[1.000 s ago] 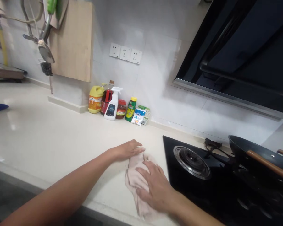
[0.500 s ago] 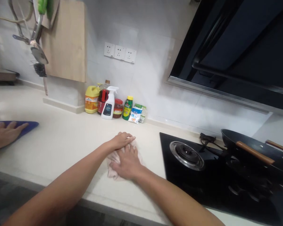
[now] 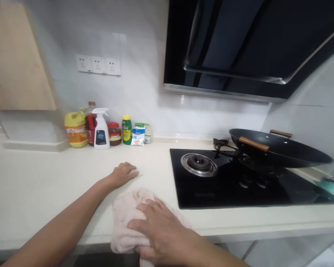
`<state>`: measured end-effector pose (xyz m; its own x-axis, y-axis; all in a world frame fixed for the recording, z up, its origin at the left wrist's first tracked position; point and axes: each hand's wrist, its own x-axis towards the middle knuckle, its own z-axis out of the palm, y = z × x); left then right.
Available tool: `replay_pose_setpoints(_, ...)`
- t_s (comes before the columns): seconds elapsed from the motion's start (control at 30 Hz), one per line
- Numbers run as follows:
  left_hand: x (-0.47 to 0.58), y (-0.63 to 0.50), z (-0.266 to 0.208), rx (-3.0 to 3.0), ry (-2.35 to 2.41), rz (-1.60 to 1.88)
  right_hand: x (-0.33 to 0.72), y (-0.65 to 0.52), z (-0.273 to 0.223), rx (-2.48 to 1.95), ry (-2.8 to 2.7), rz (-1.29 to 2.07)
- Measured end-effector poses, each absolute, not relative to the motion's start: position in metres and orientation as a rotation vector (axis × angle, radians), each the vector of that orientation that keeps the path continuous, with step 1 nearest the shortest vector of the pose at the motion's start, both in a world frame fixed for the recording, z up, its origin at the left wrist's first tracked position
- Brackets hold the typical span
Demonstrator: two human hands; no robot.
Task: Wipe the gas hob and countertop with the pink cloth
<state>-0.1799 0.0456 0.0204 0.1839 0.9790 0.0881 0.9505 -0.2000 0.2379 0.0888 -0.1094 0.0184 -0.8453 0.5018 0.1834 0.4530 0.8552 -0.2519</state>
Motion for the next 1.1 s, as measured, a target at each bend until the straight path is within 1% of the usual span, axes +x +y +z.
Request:
replay_pose_setpoints(0.17,-0.163,0.034,0.026,2.326,1.921,0.219,0.155,-0.115,0.007,-0.924,-2.635,0.202)
replay_pose_setpoints(0.3,-0.132,0.003,0.034,2.423,1.667,0.128,0.177,-0.118,0.001,-0.925,-2.600,0.157)
replay_pose_setpoints(0.37,-0.115,-0.020,0.038,2.489,1.487,0.154,0.175,-0.118,0.002,-0.920,-2.596,0.139)
replay_pose_setpoints(0.5,-0.090,-0.069,0.035,2.555,1.253,0.324,0.166,-0.123,0.009,-0.961,-2.600,0.049)
replay_pose_setpoints(0.63,-0.081,-0.097,0.010,2.560,1.388,0.459,0.168,-0.129,0.010,-0.963,-2.618,-0.062)
replay_pose_setpoints(0.77,-0.083,-0.101,-0.011,2.609,1.534,0.456,0.199,-0.127,0.004,-1.000,-2.548,-0.029)
replay_pose_setpoints(0.93,-0.082,-0.098,-0.011,2.620,1.587,0.454,0.275,-0.115,-0.005,-1.298,-2.276,0.051)
replay_pose_setpoints(1.1,-0.080,-0.102,-0.014,2.606,1.620,0.559,0.351,-0.104,-0.017,-1.666,-1.935,-0.083)
